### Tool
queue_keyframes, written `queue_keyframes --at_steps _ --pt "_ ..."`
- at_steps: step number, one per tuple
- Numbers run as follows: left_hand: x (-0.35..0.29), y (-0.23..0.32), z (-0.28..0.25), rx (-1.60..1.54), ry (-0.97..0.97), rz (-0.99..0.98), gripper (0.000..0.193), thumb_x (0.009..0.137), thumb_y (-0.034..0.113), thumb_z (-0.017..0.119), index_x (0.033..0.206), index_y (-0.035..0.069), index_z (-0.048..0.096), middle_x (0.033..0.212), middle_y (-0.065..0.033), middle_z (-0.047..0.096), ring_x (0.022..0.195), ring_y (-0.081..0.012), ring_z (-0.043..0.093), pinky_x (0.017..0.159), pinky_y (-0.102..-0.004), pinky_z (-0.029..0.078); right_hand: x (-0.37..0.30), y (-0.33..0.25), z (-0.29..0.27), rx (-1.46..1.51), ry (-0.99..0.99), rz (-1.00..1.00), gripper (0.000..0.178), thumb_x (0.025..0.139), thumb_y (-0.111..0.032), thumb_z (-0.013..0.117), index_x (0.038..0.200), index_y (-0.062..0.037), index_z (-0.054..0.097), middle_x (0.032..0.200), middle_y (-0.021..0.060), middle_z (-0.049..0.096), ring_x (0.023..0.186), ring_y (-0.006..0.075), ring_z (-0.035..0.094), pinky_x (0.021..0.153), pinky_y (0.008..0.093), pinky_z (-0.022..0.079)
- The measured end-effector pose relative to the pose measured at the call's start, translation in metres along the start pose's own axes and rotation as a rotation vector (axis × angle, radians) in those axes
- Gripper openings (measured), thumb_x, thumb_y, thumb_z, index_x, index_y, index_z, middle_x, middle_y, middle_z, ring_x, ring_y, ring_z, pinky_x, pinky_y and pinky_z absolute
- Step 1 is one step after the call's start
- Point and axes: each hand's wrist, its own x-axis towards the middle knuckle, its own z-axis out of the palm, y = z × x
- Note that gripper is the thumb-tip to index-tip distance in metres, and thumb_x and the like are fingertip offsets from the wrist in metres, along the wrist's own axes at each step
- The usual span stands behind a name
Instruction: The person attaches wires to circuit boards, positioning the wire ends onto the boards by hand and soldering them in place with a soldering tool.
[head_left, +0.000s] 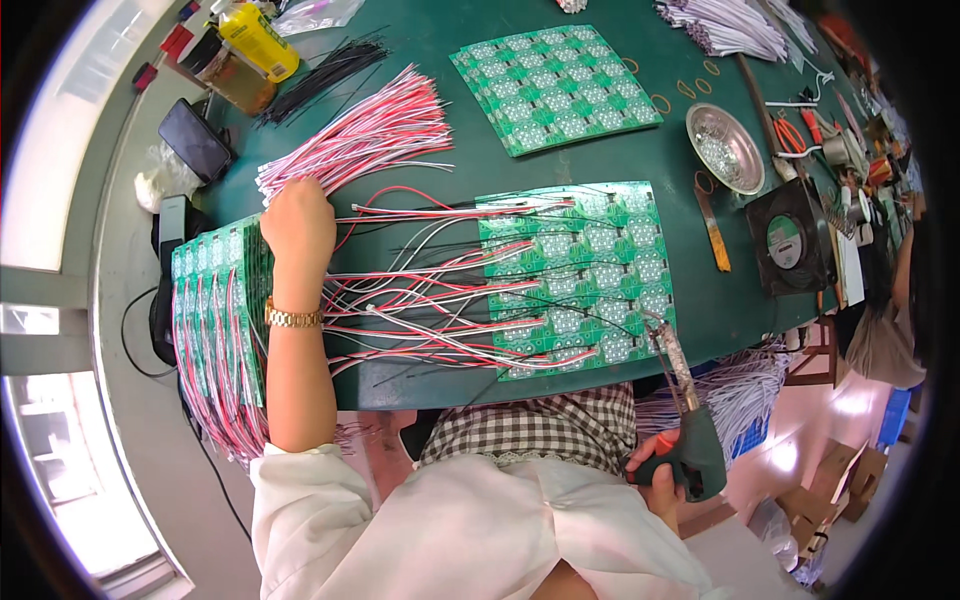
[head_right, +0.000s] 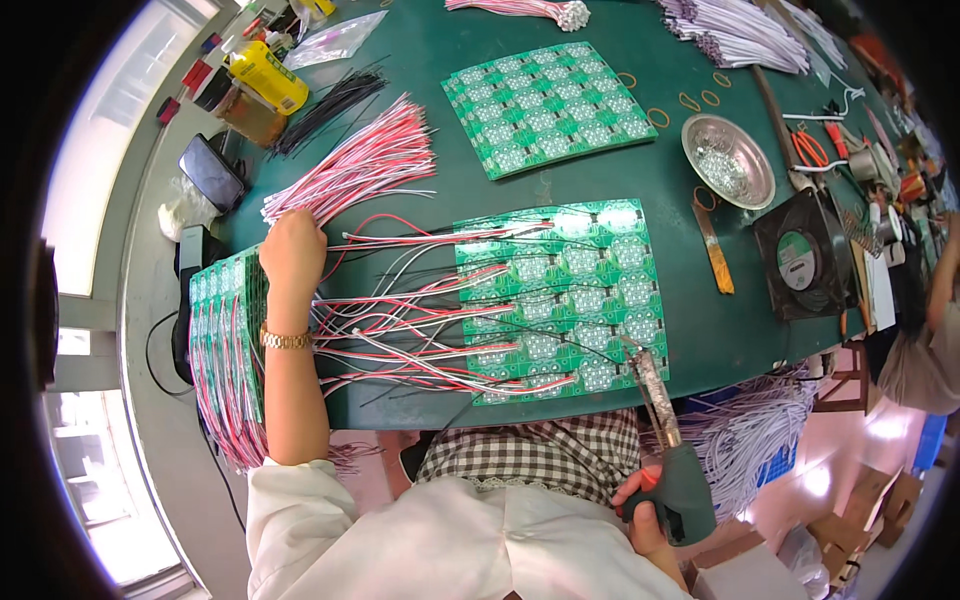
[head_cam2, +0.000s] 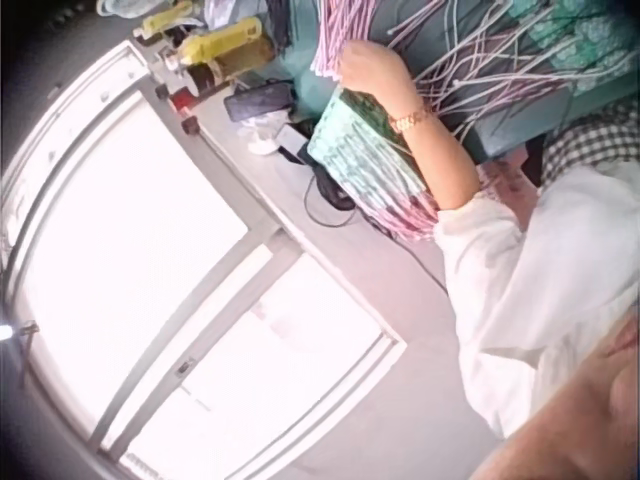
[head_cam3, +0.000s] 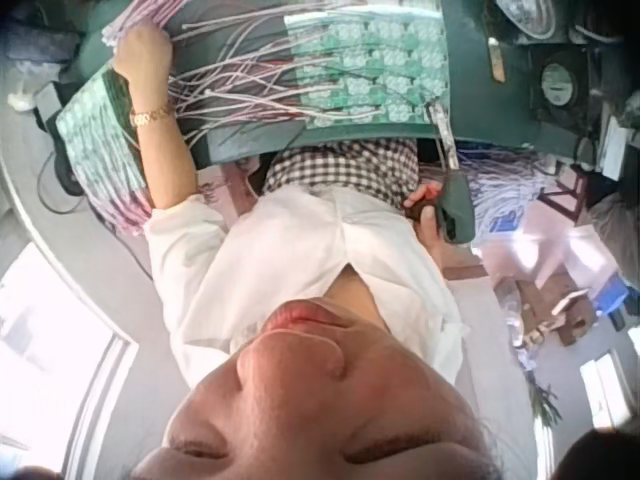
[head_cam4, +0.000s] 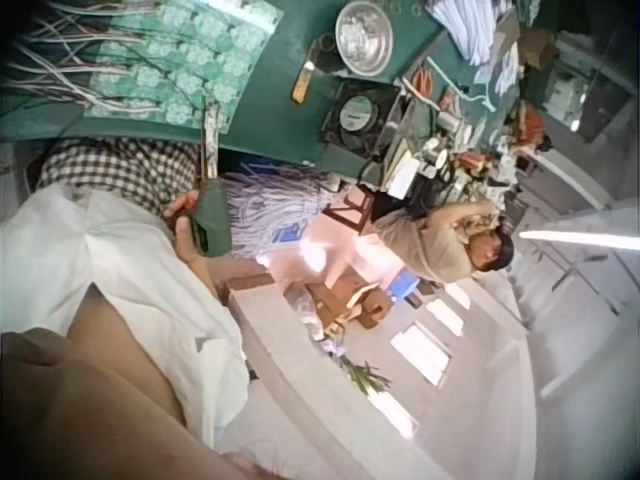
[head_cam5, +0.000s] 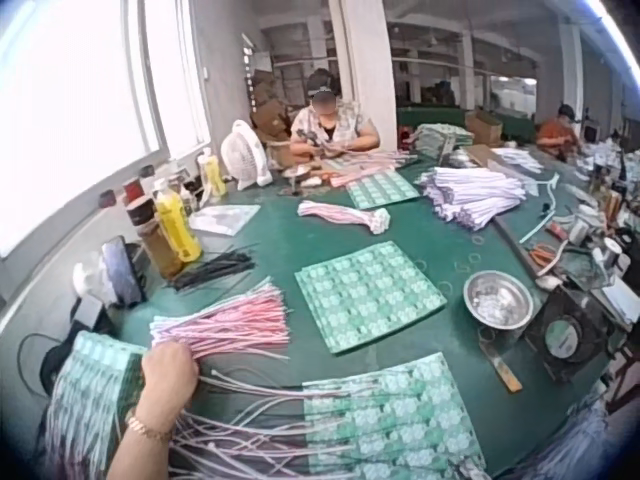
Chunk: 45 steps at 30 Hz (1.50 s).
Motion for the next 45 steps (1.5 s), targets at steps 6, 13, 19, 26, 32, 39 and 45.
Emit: queue_keyframes --at_steps 6,13,19,26,32,39,45 --pt "0.011 0.016 -0.03 -0.269 0.185 -0.078 0.012 0.077 0.014 0.054 0.071 0.004 0.056 0.073 -0.015 0.062 0.068 -0.0325 0.06 0.058 -0.0419 0.047 0.002 -0.005 0.005 -0.048 -0.032 -0.002 0.052 0.082 -0.038 0.062 0.115 -0.0062 0.038 0.079 0.0099 0.052 0.067 0.0156 0.051 0.062 0.0285 0.044" --pt "-0.002 0.015 -0.051 -0.703 0.329 -0.088 0.012 0.089 0.015 0.046 0.089 0.004 0.049 0.063 -0.0089 0.057 0.053 -0.0194 0.054 0.048 -0.0328 0.041 0.003 -0.007 0.007 -0.016 -0.01 -0.038 0.05 0.083 -0.037 0.062 0.115 -0.0065 0.038 0.082 0.0099 0.051 0.069 0.0156 0.051 0.065 0.0286 0.045" --pt "-0.044 0.047 -0.074 -2.56 -0.865 -0.569 0.029 0.094 0.018 0.041 0.114 -0.001 0.048 0.07 0.0033 0.042 0.053 -0.0046 0.032 0.046 -0.0192 0.028 0.016 -0.016 0.022 -0.007 -0.047 -0.073 0.047 0.084 -0.033 0.062 0.115 -0.0077 0.038 0.085 0.0095 0.05 0.073 0.0159 0.05 0.067 0.0302 0.044" --pt "-0.114 0.114 -0.098 -2.509 -0.99 -0.486 0.026 0.09 0.025 0.053 0.106 0.004 0.053 0.082 0.0002 0.051 0.075 -0.0131 0.05 0.066 -0.0261 0.042 0.061 0.0 0.054 0.055 -0.208 -0.343 0.037 0.088 -0.018 0.055 0.118 -0.0089 0.035 0.079 0.0101 0.052 0.065 0.0163 0.051 0.063 0.0324 0.045" --pt "-0.141 0.142 -0.104 -2.624 -1.043 -0.524 0.021 0.09 0.021 0.054 0.102 0.004 0.055 0.083 -0.0014 0.054 0.074 -0.0147 0.053 0.067 -0.0265 0.044 0.071 0.007 0.077 0.038 -0.189 -0.18 0.045 0.083 -0.002 0.056 0.122 -0.0085 0.034 0.088 0.0109 0.054 0.078 0.0182 0.056 0.069 0.0315 0.047" --pt "-0.17 0.155 -0.106 -2.591 -0.863 -0.476 0.023 0.087 0.018 0.059 0.103 0.003 0.055 0.085 -0.0056 0.058 0.079 -0.0165 0.056 0.074 -0.0306 0.046 0.072 -0.01 0.092 -0.086 -0.224 -0.098 0.014 0.079 0.0 0.061 0.086 -0.0041 0.05 0.072 -0.0004 0.052 0.064 0.0068 0.047 0.057 0.0228 0.038" --pt "-0.174 0.161 -0.119 -2.429 -0.89 -0.448 0.025 0.088 0.021 0.057 0.103 0.001 0.056 0.095 -0.0076 0.055 0.084 -0.0167 0.053 0.075 -0.0317 0.044 0.064 -0.011 0.087 0.001 -0.112 0.027 0.024 0.078 0.003 0.062 0.096 -0.0032 0.047 0.075 0.0019 0.055 0.069 0.0066 0.051 0.061 0.0224 0.042"
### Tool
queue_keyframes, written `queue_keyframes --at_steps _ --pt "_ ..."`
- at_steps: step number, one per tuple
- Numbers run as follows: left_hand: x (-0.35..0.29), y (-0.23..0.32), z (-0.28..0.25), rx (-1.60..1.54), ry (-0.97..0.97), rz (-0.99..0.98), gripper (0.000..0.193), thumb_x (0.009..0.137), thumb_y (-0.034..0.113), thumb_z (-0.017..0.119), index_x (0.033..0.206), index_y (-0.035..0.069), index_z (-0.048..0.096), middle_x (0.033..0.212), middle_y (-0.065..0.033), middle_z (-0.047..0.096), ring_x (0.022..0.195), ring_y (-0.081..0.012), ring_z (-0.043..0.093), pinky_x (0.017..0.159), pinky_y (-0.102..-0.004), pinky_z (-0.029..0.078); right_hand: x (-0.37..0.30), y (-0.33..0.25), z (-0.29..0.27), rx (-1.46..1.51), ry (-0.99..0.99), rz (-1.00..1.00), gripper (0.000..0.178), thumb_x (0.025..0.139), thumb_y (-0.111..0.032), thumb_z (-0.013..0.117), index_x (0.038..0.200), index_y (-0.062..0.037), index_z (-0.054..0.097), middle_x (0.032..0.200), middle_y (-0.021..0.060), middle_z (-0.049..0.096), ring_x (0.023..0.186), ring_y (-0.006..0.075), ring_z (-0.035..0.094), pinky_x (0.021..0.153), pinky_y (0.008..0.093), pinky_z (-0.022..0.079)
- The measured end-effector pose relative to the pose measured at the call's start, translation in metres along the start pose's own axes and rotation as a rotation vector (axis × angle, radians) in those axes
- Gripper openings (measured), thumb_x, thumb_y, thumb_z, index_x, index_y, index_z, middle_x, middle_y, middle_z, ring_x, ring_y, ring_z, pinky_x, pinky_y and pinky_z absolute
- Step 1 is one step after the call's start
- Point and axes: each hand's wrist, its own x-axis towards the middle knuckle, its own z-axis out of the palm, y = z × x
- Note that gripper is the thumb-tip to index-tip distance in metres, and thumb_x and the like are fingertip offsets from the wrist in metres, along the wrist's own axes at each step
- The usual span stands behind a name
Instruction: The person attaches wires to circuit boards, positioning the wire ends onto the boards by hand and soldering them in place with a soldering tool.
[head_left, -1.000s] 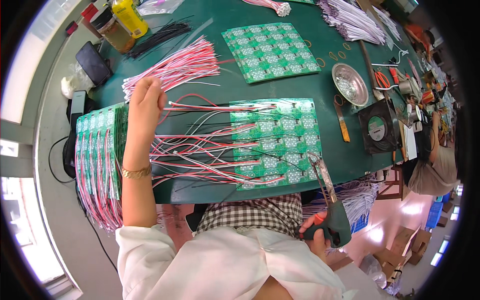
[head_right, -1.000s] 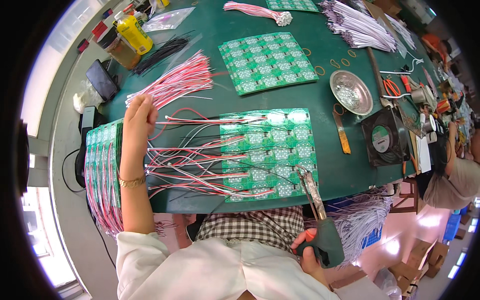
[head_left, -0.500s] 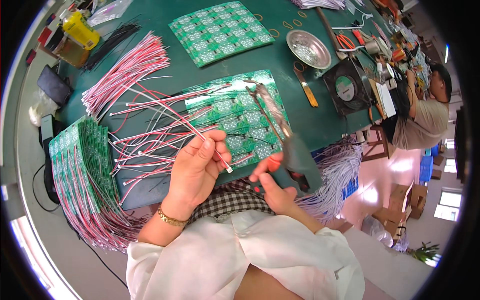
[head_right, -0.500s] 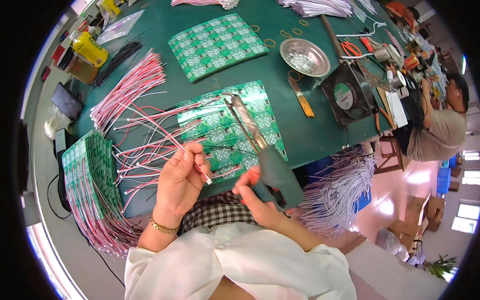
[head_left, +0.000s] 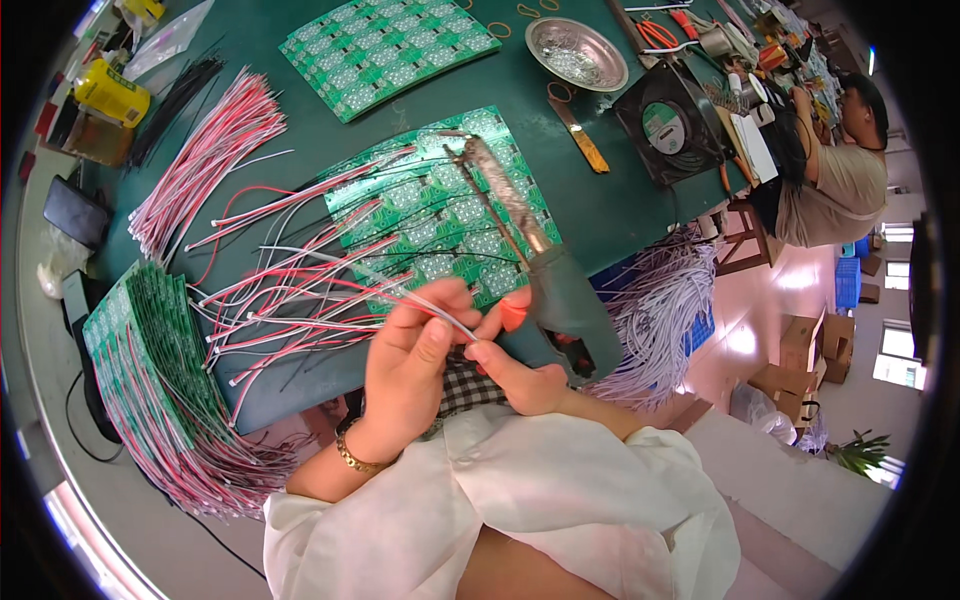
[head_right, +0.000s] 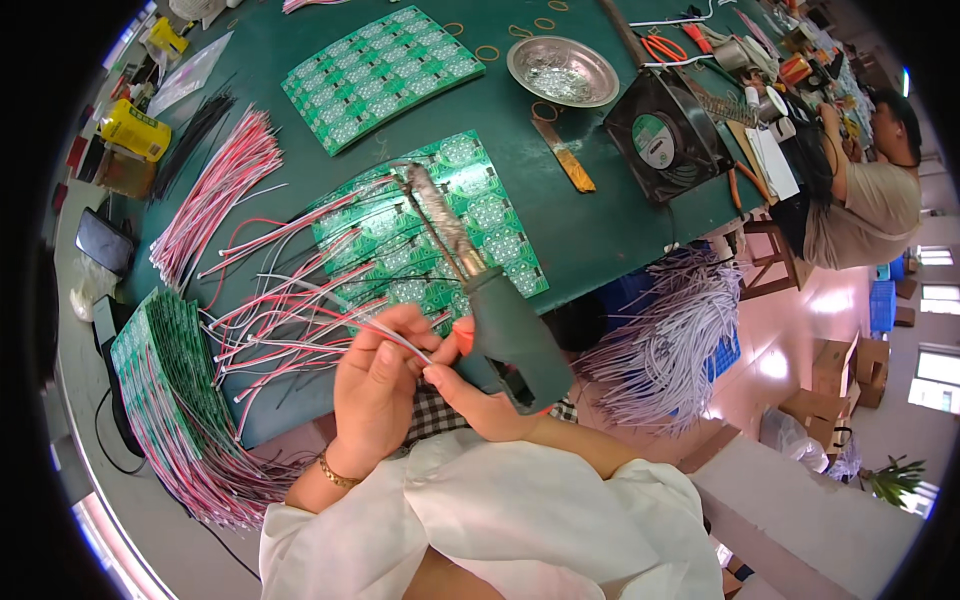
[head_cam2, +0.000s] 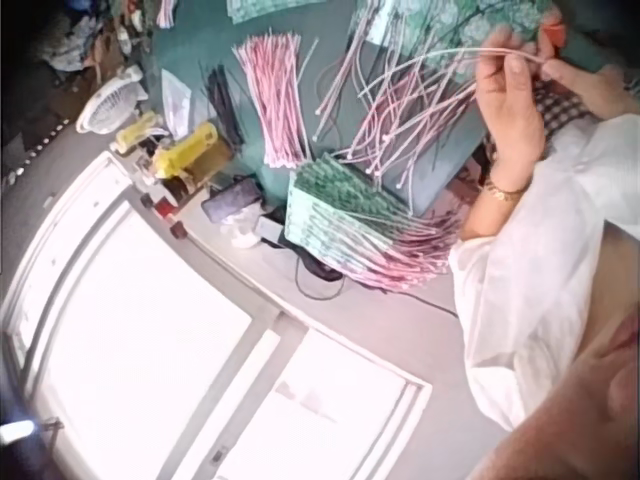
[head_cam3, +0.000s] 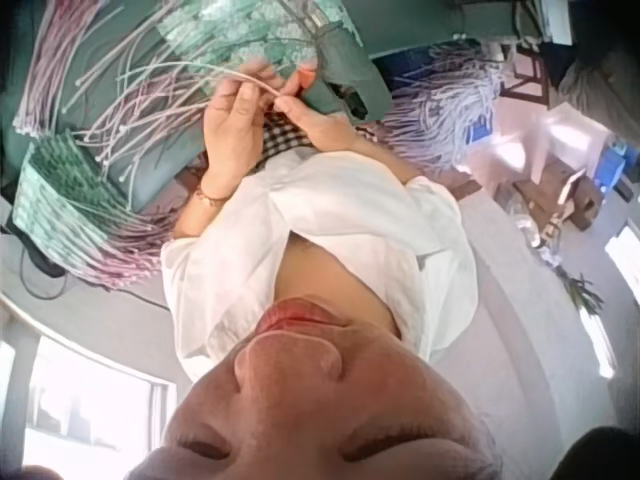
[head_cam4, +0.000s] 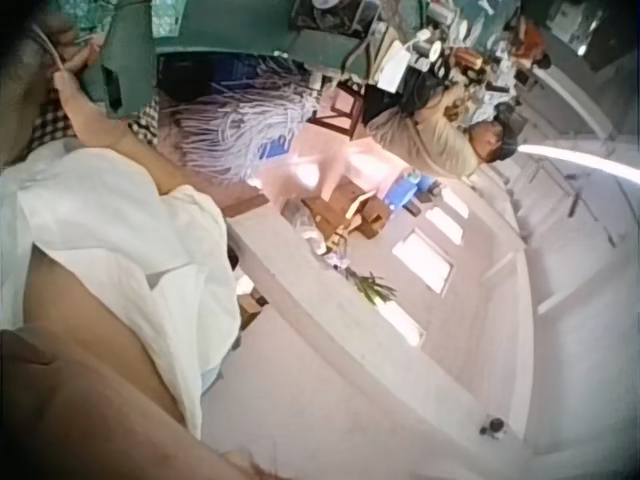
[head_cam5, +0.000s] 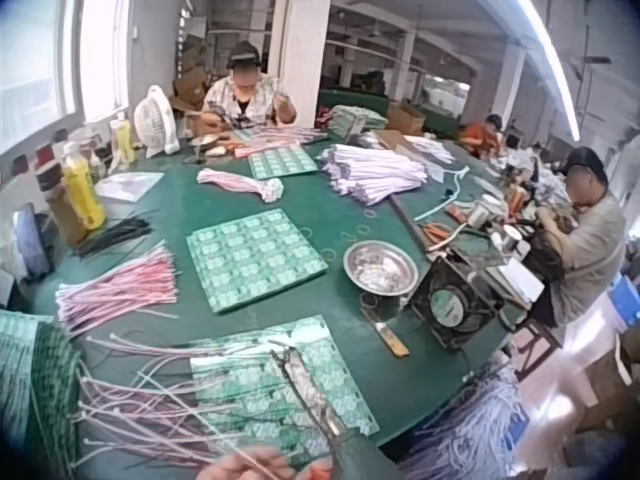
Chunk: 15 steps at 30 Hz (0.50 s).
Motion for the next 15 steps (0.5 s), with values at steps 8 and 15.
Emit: queue_keyframes --at_steps 8,15 --pt "0.008 0.005 -0.012 0.038 -0.138 -0.022 0.023 0.091 0.022 0.05 0.096 0.0 0.056 0.093 -0.0064 0.053 0.078 -0.0164 0.051 0.071 -0.0282 0.041 -0.005 0.017 -0.014 -0.068 -0.023 -0.328 0.047 0.077 0.006 0.06 0.113 -0.0081 0.034 0.078 0.0066 0.054 0.069 0.0118 0.054 0.062 0.0258 0.045" --pt "0.018 0.023 -0.002 -0.171 -0.033 -0.019 0.024 0.093 0.018 0.047 0.107 0.0 0.055 0.098 -0.0083 0.06 0.084 -0.016 0.058 0.077 -0.0286 0.047 -0.014 0.028 -0.022 -0.106 0.059 -0.364 0.052 0.076 0.005 0.06 0.115 -0.0121 0.031 0.082 0.0052 0.051 0.074 0.0138 0.051 0.069 0.0311 0.046"
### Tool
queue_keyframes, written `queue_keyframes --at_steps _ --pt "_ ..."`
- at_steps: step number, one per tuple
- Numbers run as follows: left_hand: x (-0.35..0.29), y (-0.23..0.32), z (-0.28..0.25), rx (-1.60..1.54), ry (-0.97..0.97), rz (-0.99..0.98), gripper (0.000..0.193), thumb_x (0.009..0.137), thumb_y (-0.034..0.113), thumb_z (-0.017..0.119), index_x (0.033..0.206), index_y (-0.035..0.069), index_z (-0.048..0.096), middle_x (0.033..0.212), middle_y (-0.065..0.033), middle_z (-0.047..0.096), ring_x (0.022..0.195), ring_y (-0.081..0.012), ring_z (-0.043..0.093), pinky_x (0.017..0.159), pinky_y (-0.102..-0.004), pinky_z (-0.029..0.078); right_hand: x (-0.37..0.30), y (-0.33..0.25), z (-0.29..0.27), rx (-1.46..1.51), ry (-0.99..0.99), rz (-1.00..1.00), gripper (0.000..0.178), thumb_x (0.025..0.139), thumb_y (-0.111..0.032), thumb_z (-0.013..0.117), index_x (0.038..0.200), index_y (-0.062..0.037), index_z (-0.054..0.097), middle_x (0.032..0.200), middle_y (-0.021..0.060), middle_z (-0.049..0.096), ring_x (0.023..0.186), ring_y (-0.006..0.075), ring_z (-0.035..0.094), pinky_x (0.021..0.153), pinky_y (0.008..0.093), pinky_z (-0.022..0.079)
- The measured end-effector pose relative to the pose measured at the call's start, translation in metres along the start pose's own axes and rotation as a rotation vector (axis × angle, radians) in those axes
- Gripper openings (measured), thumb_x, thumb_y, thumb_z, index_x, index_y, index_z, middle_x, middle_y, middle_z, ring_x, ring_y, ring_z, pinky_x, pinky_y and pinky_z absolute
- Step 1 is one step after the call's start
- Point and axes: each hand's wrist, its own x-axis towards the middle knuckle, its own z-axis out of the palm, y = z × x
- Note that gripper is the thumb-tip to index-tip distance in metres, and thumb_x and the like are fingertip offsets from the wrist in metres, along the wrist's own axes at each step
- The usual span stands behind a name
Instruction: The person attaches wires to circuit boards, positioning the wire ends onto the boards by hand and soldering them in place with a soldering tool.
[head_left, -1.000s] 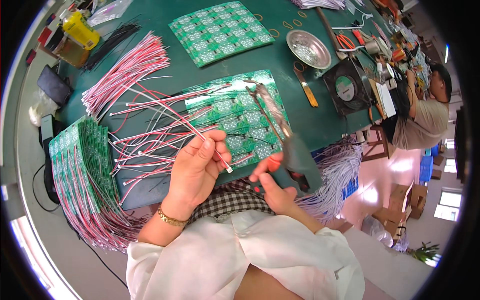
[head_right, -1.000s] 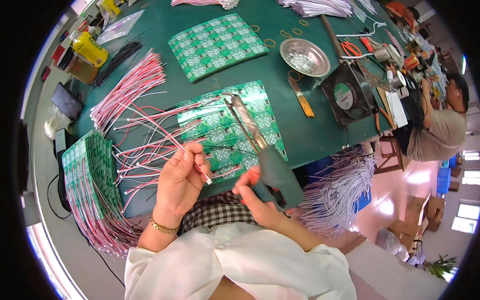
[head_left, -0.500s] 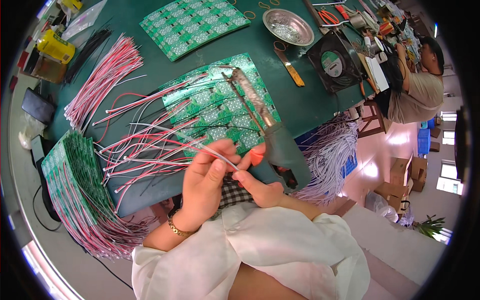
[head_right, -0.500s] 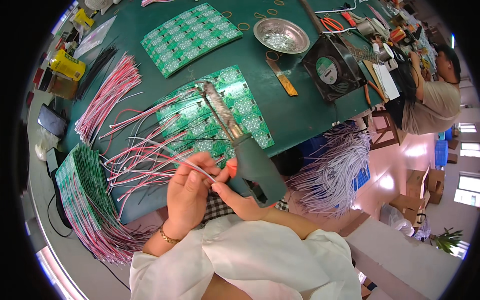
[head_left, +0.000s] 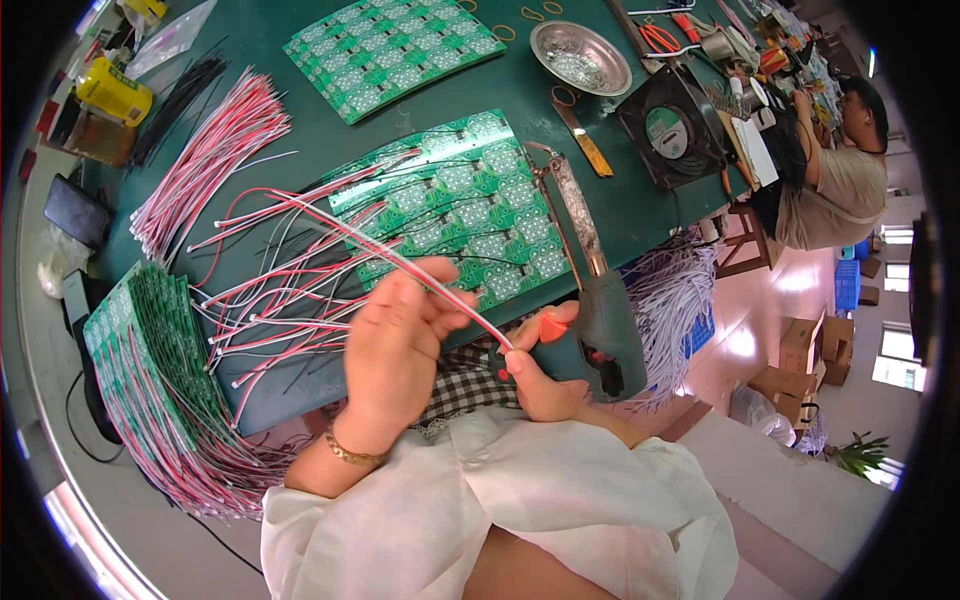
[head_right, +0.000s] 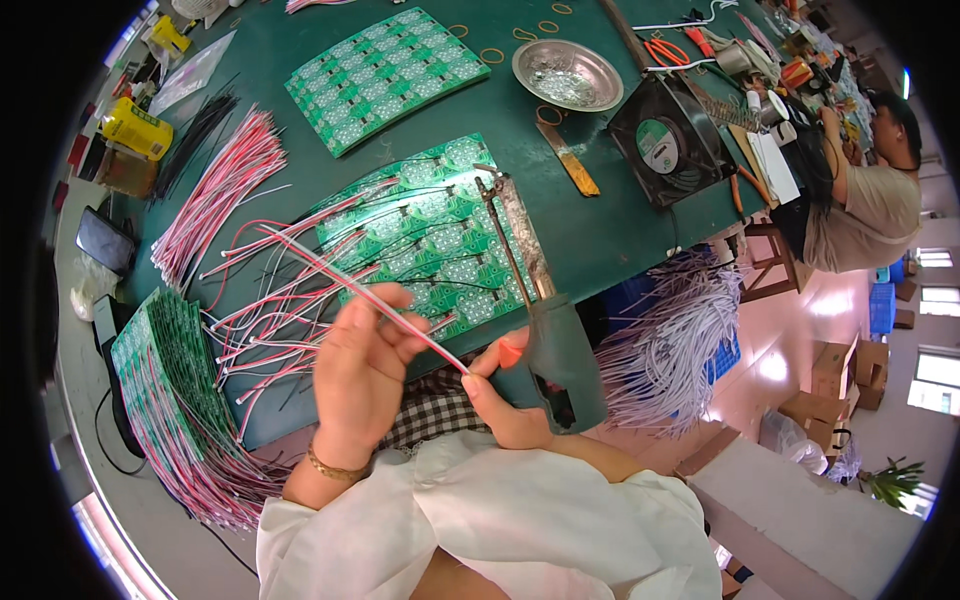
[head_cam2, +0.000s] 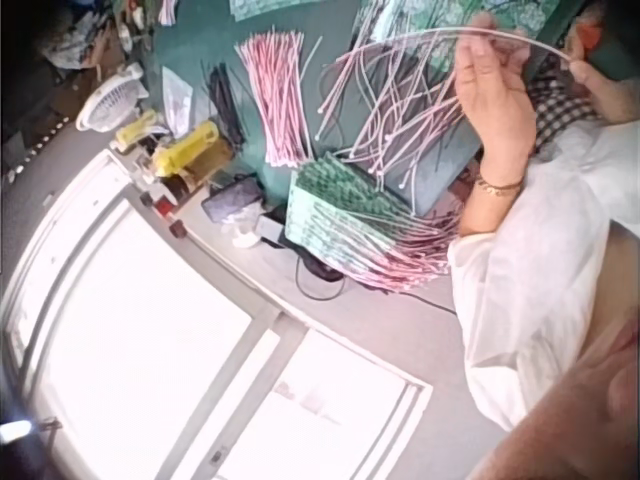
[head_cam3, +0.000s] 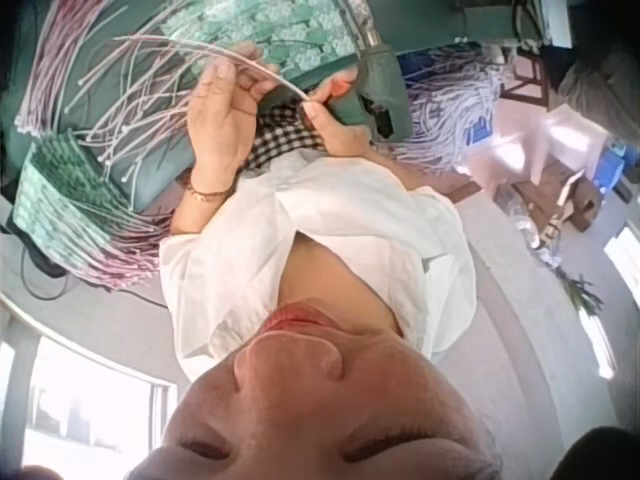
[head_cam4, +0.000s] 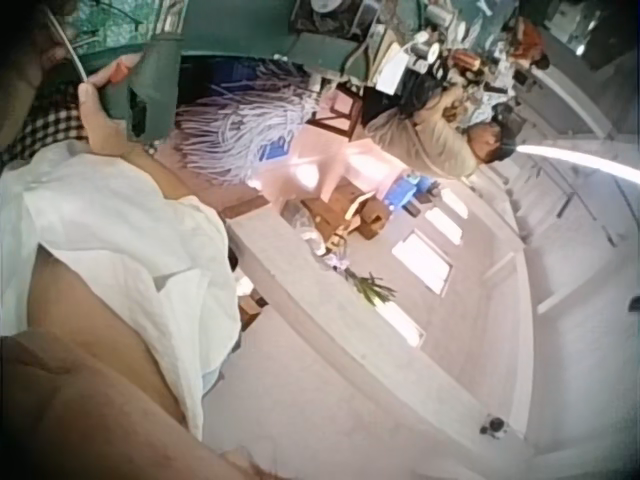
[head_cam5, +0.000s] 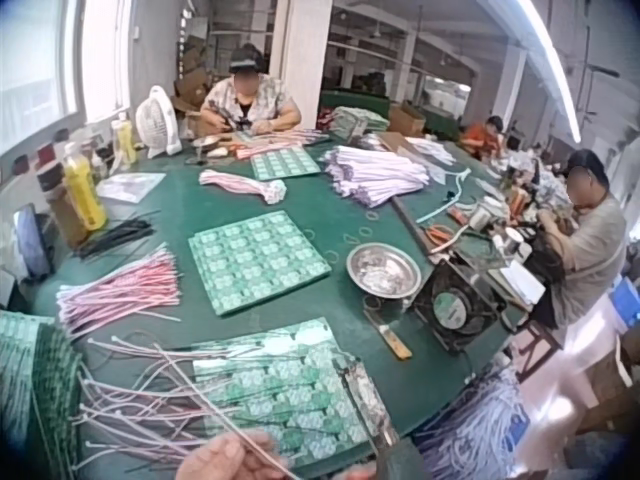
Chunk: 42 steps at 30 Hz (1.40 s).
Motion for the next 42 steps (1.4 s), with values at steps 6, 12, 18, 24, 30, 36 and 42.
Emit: queue_keyframes --at_steps 6,12,18,24,30,36,42 --pt "-0.013 -0.028 -0.007 0.688 -0.316 0.087 0.025 0.092 0.019 0.049 0.102 -0.001 0.06 0.1 -0.0101 0.058 0.091 -0.0177 0.055 0.08 -0.0302 0.044 0.004 -0.005 0.015 0.261 0.164 0.132 0.045 0.078 0.007 0.058 0.113 -0.006 0.032 0.08 0.0043 0.053 0.069 0.0085 0.051 0.063 0.0243 0.043" --pt "-0.013 -0.021 -0.005 0.326 -0.221 -0.043 0.023 0.091 0.022 0.051 0.091 0.001 0.059 0.099 -0.0076 0.055 0.088 -0.0159 0.052 0.078 -0.0285 0.042 -0.001 -0.001 0.001 0.005 -0.003 0.037 0.05 0.076 0.004 0.061 0.112 -0.0109 0.03 0.084 0.0031 0.049 0.077 0.0121 0.05 0.072 0.0301 0.043" --pt "0.001 0.004 -0.004 -0.175 0.003 -0.009 0.02 0.094 0.027 0.045 0.096 0.009 0.053 0.095 -0.0016 0.053 0.082 -0.0124 0.053 0.076 -0.029 0.043 -0.006 0.008 -0.001 0.058 -0.023 0.038 0.052 0.073 0.005 0.064 0.111 -0.0114 0.032 0.081 0.0041 0.049 0.074 0.0146 0.05 0.071 0.0325 0.045" --pt "0.013 0.037 -0.011 -0.436 0.089 0.16 0.017 0.098 0.023 0.035 0.104 0.016 0.049 0.078 0.0051 0.049 0.07 -0.0087 0.048 0.064 -0.0271 0.04 -0.017 0.01 -0.01 -0.029 0.12 0.002 0.049 0.071 0.009 0.063 0.109 -0.0082 0.037 0.078 0.0062 0.053 0.07 0.0152 0.051 0.067 0.0312 0.046" --pt "0.015 0.043 -0.015 -0.439 0.004 0.06 0.019 0.096 0.026 0.038 0.101 0.015 0.053 0.062 0.0037 0.044 0.051 -0.0074 0.035 0.05 -0.023 0.03 -0.025 0.015 -0.016 -0.132 0.079 -0.096 0.043 0.071 0.011 0.062 0.102 -0.0064 0.038 0.076 0.0078 0.053 0.067 0.0155 0.052 0.065 0.029 0.046" --pt "0.008 0.057 -0.008 -0.308 0.02 0.073 0.018 0.096 0.022 0.04 0.097 0.012 0.055 0.059 0.0051 0.042 0.046 -0.006 0.031 0.046 -0.0207 0.026 -0.028 0.016 -0.024 -0.364 -0.003 -0.106 0.042 0.075 0.008 0.061 0.107 -0.0057 0.038 0.078 0.0088 0.053 0.068 0.0163 0.053 0.067 0.0292 0.047" --pt "-0.051 0.115 -0.014 -0.604 -0.544 0.542 0.005 0.08 0.009 0.056 0.076 0.01 0.053 0.075 -0.0001 0.052 0.046 -0.0085 0.037 0.045 -0.021 0.029 -0.029 0.011 -0.025 -0.198 0.042 0.093 0.022 0.078 0.0 0.062 0.093 -0.0037 0.046 0.073 0.0022 0.053 0.067 0.0109 0.052 0.061 0.025 0.042"
